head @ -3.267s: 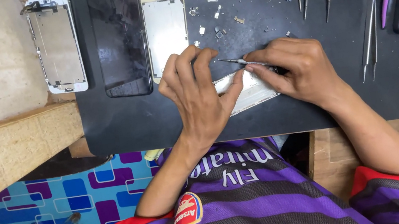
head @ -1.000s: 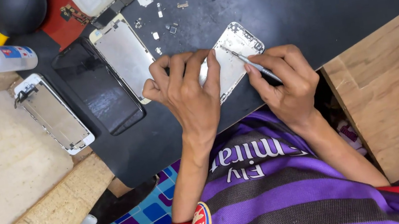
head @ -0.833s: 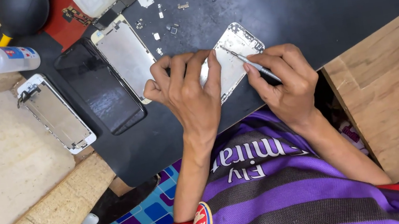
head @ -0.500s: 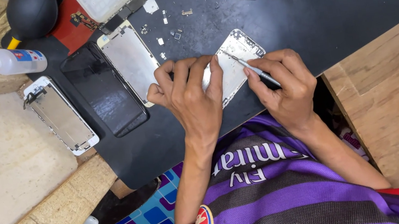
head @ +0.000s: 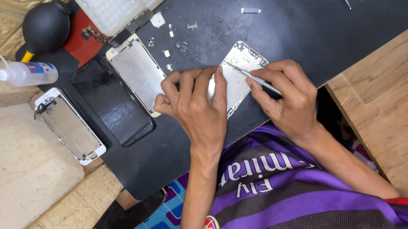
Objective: Repairing a mobile phone by manipulating internal components and screws using a screwdriver and tweezers.
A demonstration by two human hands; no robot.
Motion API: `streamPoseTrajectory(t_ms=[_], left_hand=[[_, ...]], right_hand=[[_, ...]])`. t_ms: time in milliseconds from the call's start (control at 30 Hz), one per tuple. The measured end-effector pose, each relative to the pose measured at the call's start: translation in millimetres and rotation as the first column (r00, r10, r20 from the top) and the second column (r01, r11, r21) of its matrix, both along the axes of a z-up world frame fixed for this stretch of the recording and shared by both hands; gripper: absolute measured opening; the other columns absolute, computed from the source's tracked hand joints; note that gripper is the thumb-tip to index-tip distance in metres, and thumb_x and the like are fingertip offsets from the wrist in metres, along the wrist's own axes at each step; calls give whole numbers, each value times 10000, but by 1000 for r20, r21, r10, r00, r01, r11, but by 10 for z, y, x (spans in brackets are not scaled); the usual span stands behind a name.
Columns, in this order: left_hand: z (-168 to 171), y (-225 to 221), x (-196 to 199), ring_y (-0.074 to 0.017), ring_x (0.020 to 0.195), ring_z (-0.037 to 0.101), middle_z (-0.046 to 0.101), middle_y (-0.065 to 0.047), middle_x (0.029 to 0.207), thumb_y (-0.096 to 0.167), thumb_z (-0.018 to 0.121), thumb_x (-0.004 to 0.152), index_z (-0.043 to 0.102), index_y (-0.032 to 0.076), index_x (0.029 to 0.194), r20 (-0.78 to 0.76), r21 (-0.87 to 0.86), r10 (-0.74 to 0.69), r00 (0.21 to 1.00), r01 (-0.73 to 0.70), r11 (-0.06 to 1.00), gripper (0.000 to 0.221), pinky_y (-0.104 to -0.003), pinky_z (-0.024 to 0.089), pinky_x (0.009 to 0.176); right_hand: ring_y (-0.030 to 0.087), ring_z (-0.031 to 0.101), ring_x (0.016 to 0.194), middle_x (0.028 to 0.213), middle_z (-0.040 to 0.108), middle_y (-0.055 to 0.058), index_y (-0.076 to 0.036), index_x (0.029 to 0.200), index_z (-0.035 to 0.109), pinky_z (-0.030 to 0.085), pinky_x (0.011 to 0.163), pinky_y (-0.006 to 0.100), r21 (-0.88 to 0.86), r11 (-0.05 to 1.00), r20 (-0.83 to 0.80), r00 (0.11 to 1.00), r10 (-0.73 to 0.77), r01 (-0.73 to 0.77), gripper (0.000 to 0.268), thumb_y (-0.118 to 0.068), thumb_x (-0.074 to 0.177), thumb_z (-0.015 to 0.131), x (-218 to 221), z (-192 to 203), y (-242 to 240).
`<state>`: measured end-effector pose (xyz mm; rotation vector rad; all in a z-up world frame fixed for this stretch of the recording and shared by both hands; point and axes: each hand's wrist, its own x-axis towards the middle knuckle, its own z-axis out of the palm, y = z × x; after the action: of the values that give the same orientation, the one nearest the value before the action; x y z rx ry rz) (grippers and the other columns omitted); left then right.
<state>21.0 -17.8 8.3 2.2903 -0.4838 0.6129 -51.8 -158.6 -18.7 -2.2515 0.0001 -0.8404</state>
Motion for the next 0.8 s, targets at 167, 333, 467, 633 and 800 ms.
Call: streamPoseTrajectory(t_ms=[167, 333, 467, 633, 800], left_hand=[[-18, 8, -22, -227, 920, 545, 610, 30, 769, 85, 794, 862, 778, 138, 901, 19, 31, -13, 1000, 13, 999, 68, -433, 258, 787], [-26, 2, -24, -222, 920, 557, 625, 29, 785, 100, 787, 880, 780, 140, 914, 36, 47, -21, 999, 20, 999, 53, -432, 266, 792], [-36, 5, -34, -222, 928, 559, 619, 28, 787, 103, 763, 896, 776, 140, 927, 24, 48, -17, 1000, 16, 999, 50, -433, 270, 795], [3, 15, -32, -227, 926, 566, 620, 17, 789, 94, 746, 904, 763, 127, 929, 39, 46, -17, 999, 15, 999, 44, -428, 275, 782], [6, 17, -41, -220, 918, 549, 622, 18, 783, 94, 739, 902, 770, 123, 921, 20, 38, -13, 1000, 13, 999, 47, -423, 275, 781]], right_hand=[[338, 696, 797, 868, 647, 138, 16, 1007, 765, 569, 707, 417, -22, 1000, -42, 999, -9, 8, 80, -41, 963, 800, 12, 72, 22], [323, 707, 779, 843, 655, 128, 12, 991, 764, 576, 688, 404, -50, 999, -38, 999, -20, 18, 68, -44, 966, 794, 29, 125, 33], [311, 708, 791, 847, 641, 105, -3, 967, 746, 574, 698, 395, -43, 999, -89, 996, -24, 21, 94, -80, 961, 800, 28, 103, 13], [310, 707, 768, 798, 633, 101, -1, 913, 726, 572, 678, 384, -58, 998, -93, 996, -16, 10, 120, -75, 1005, 749, 52, 145, 14], [282, 703, 738, 749, 620, 80, -16, 901, 734, 570, 682, 364, -51, 998, -118, 992, -42, 36, 106, -75, 954, 805, 49, 148, 23]])
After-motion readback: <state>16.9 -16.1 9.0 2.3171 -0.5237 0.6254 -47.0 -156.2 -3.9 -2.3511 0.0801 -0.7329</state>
